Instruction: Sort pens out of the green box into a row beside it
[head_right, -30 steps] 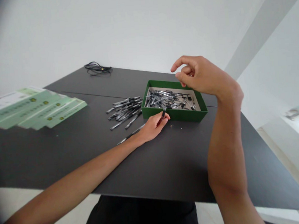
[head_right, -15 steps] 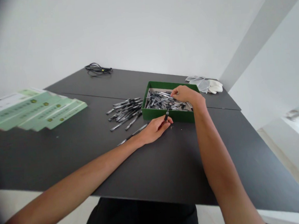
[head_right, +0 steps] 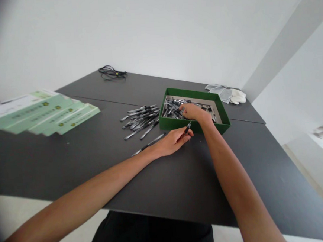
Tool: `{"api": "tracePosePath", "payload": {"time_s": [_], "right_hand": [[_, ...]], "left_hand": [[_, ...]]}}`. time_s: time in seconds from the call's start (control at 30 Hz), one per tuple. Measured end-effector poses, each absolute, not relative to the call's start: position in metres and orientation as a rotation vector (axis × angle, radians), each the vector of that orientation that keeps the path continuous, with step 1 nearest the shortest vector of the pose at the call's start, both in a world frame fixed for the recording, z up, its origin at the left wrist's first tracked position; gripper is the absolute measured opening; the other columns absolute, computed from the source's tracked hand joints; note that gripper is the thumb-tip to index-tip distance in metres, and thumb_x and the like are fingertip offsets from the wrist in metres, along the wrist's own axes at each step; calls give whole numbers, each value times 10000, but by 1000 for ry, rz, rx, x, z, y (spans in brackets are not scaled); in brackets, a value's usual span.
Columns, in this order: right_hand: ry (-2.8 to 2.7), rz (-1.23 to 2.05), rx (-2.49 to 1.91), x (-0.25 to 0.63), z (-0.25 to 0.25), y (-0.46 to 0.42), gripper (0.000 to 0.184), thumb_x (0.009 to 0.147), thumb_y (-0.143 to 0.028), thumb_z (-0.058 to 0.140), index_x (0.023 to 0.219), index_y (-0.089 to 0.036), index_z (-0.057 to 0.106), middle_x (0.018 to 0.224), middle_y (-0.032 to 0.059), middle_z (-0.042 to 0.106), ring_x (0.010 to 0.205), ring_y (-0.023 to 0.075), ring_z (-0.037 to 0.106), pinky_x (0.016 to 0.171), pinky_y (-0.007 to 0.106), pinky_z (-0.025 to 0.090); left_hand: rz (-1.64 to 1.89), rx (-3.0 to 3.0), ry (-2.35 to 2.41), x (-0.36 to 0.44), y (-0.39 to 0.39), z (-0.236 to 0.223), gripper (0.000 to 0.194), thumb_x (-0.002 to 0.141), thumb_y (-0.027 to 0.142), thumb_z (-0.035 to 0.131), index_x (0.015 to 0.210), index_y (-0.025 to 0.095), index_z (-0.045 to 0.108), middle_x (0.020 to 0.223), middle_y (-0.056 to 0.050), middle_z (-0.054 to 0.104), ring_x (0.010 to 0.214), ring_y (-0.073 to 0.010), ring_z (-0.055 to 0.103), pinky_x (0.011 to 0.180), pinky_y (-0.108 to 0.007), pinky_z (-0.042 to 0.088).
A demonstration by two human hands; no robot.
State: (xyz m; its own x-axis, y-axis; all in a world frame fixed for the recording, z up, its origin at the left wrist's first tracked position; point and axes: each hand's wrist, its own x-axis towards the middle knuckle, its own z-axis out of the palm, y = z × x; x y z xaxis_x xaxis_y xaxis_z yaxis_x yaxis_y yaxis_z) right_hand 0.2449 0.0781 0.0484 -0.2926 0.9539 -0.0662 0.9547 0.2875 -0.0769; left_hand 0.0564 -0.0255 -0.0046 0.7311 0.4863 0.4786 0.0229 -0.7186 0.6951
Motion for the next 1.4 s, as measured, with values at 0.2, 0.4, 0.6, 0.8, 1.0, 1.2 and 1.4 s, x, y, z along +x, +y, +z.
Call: {"api": "tracePosePath", "payload": {"time_s": [0.2,0.4,0.6,0.8,1.0,1.2,1.4], "right_hand": [[2695,-29,1826,246,38,81,536,896,-165,647,1430,-134,609,1506,193,563,1417,307,509,1190,434,393],[2799,-256,1684,242,47,74,664,879,-76,570,1538,-121,505,1519,154,594,1373,260,581,1191,401,414],[2784,-287,1682,237,52,72,559,876,-57,560,1424,-131,645,1446,121,662,1292,242,632,1159,361,437],[2673,-321,1776,234,54,69,540,873,-57,544,1376,-189,692,1306,73,744,1110,206,705,1041,289,502],[2447,-232,1970,231,57,66,472,903,-61,508,1264,-242,751,1270,84,763,1132,230,713,987,280,508],[2257,-67,2153,234,58,61,434,924,-152,528,1278,-255,757,1331,142,730,1264,319,666,1063,413,489],[2190,-41,2180,232,60,56,458,940,-193,516,1343,-240,729,1389,164,694,1318,350,628,1111,490,460]], "left_hand": [[876,2234,375,57,-25,-5,289,1098,381,431,1144,157,609,1087,-93,681,985,-198,651,932,-309,489],[883,2234,356,56,-26,-3,284,1100,368,421,1138,157,608,1080,-91,677,976,-196,647,940,-317,486],[846,2238,411,56,-27,-1,289,1094,386,432,1150,163,608,1078,-84,680,961,-193,645,930,-313,490],[860,2233,390,56,-26,-2,319,1092,415,429,1147,159,611,1066,-89,681,944,-196,642,921,-318,492],[863,2237,399,57,-26,-2,323,1093,421,429,1147,160,611,1059,-87,680,946,-197,641,921,-317,489],[850,2255,401,57,-25,-3,314,1095,413,425,1154,162,603,1045,-79,675,927,-190,636,896,-307,487],[881,2245,383,57,-26,-3,282,1092,388,440,1143,161,600,1042,-73,674,910,-185,634,887,-305,485]]}}
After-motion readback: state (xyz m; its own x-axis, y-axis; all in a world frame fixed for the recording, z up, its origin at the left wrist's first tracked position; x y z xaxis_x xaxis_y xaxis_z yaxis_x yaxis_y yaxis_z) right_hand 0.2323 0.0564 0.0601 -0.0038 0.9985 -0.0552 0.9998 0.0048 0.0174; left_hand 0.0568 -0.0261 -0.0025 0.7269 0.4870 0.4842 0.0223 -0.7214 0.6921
